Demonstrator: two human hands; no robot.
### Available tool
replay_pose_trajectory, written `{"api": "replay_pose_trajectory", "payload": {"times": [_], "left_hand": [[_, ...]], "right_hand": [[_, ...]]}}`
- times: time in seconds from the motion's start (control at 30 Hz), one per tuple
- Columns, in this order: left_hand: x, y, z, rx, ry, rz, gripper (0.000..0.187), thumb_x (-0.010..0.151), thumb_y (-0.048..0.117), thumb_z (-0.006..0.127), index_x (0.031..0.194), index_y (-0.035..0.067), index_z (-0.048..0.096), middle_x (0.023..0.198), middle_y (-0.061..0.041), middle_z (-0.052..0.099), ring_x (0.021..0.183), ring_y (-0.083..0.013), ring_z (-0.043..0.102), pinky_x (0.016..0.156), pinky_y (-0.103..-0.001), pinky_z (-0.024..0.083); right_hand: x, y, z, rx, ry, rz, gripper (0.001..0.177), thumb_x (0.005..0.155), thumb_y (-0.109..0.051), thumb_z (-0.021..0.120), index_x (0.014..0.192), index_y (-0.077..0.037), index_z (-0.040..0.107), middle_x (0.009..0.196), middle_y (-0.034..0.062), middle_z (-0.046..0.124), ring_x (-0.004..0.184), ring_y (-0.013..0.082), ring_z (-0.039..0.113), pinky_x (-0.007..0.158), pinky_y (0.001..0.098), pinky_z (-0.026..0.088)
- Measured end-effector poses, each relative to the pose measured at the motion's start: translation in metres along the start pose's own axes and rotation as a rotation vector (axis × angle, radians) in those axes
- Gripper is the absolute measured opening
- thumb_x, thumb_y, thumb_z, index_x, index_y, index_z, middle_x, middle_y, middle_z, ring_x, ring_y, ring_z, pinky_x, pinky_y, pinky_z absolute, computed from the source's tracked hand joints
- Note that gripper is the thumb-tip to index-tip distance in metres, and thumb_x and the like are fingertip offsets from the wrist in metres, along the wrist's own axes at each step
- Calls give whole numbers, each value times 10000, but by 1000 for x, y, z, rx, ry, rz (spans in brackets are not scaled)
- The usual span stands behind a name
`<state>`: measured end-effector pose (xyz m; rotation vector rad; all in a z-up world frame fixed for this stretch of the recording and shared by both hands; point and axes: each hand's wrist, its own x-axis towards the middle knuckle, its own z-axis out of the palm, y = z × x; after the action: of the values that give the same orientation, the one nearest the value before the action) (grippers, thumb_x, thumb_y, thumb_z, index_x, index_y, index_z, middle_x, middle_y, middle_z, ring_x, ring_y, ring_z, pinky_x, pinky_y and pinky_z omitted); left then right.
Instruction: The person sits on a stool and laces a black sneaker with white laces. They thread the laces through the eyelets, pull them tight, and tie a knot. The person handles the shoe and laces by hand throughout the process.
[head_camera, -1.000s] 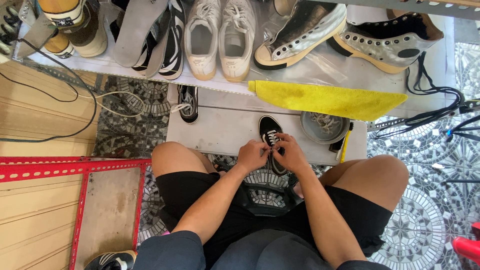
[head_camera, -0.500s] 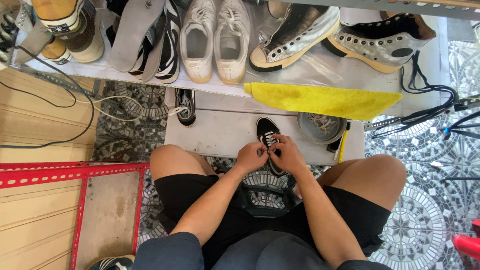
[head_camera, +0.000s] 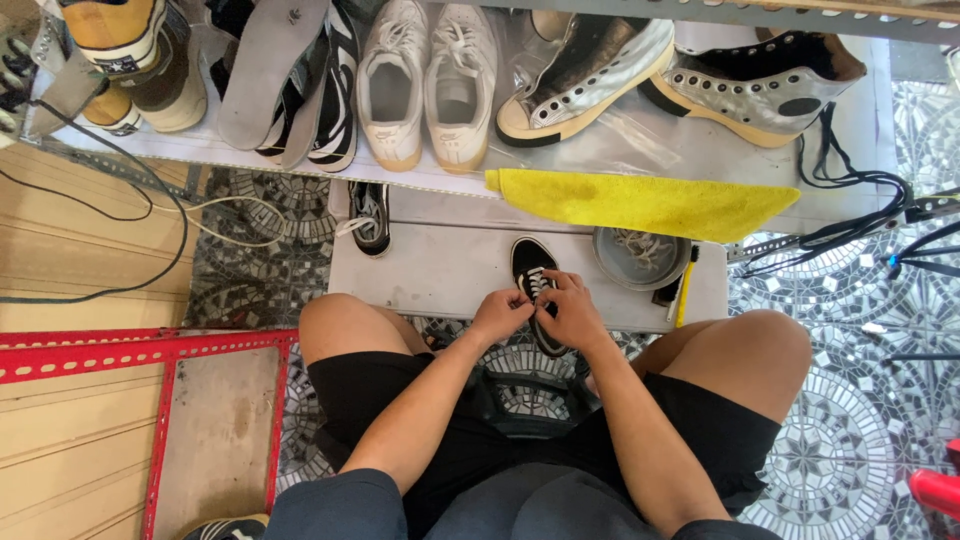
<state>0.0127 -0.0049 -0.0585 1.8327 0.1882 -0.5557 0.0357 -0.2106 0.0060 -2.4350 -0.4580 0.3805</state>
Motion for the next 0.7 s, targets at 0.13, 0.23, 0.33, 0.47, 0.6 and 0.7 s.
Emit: {"api": "replay_pose_trajectory", "payload": {"times": [0.13,0.23,0.33,0.47,0.6,0.7], "left_hand": [[-18,28,-11,71,-18,1,325,973,396,739,1088,113,849,976,-96,820,929,-249,747,833,-394,581],[-29,54,-20,140,-15,58,352,995,380,737,1135,77,848,1024,-151,824,987,-323,763,875,-454,593],[-32,53,-18,206,4,114,359,1028,365,715,1140,46,835,1040,-202,818,1028,-409,768,896,-525,599],[-33,47,-11,73,16,98,280,1009,308,696,1112,82,825,1008,-131,806,935,-309,731,850,-453,586],[-12,11,3,-17,21,64,250,1005,288,694,1080,82,815,976,-113,794,907,-270,724,825,-435,582],[-5,-3,9,-118,30,25,211,1002,279,697,1029,103,810,929,-67,767,889,-200,688,800,-376,564]], "right_hand": [[-3,-9,-18,-40,-30,35,125,978,-287,750,975,-180,815,1589,96,588,1527,459,497,1142,655,504],[0,-4,-22,-46,-23,54,109,976,-300,772,983,-194,799,1591,119,578,1533,478,491,1145,675,490],[-3,4,-17,95,-12,94,334,960,-197,798,1251,-118,655,1555,232,548,1449,539,555,1099,730,532],[-14,21,-1,93,47,195,618,914,-140,845,1502,-52,674,1398,204,697,1199,411,781,953,597,671],[-9,42,29,95,150,213,316,989,-191,826,1284,-79,844,1164,146,830,1097,365,821,869,517,692],[-9,42,37,122,255,194,233,1050,-143,779,1251,-58,861,1107,158,842,1048,355,825,844,490,700]]}}
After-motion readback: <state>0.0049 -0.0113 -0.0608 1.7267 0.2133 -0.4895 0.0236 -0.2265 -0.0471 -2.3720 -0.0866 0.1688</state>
